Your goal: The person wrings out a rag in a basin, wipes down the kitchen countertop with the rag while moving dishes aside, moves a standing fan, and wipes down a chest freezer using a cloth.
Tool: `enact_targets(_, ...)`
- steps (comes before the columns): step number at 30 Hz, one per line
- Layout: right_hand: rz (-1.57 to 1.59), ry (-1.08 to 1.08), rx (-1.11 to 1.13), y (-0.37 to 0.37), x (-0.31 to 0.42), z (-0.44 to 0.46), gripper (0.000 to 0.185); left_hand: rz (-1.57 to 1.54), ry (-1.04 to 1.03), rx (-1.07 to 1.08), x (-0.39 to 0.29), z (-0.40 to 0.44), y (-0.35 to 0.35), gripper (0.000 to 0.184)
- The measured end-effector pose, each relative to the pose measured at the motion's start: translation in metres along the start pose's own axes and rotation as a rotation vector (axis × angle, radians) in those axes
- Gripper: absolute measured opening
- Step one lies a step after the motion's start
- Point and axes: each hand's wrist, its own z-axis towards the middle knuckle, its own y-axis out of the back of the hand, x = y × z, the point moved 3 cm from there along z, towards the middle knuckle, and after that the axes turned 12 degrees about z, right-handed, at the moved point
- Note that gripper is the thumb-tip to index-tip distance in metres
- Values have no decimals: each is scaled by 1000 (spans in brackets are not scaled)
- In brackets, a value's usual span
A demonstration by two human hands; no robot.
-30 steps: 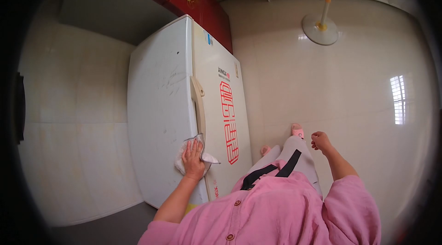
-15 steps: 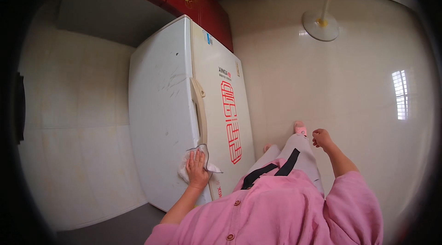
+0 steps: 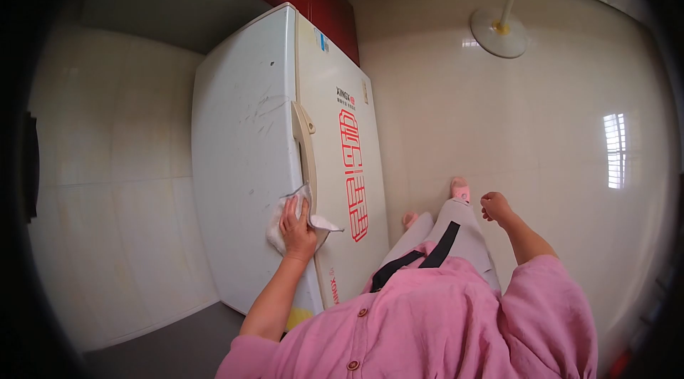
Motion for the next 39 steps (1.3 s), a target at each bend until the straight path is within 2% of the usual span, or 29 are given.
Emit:
enact_targets(3,43,85,55,-10,27,-2,24,22,34,-17,8,-38,10,52)
enact_targets(6,96,118,47,-9,33,3,26,66,6,54,11,-82,19,50)
enact_targets(9,115,93,15,2,24,2,27,107,-47,139,6,-115,21,50)
enact_targets(11,109,56,-7,14,7,2,27,174,17,135,0,-122,18,51)
enact_targets(15,65,-49,-46,41,-30,-2,25,176,140,170,-12,-97,20,53)
enact_targets(19,87,-47,-104,49,-32,-8,24,169,124,149,-4,-59,7,55)
enact_targets(21,86,-41,-101,46,-29,-6,24,243,26,172,1,-44,3,59)
enact_targets(24,88,-19,-83,33,-13,1,24,199,-4,199,-3,-14,6,62)
enact_targets(28,85,17,-17,10,1,11,24,257,38,169,-14,-1,-3,65)
enact_targets(30,31,5,12,-1,5,17,23,300,68,94,-17,2,-4,68)
enact_targets(34,-63,12,76,-22,22,24,23,260,119,76,-20,-2,-3,65)
enact_targets(37,-64,47,101,-32,40,20,24,301,139,114,-14,-23,-1,59)
enact_targets(39,-16,73,115,-33,45,18,25,396,62,209,-7,-52,-1,56)
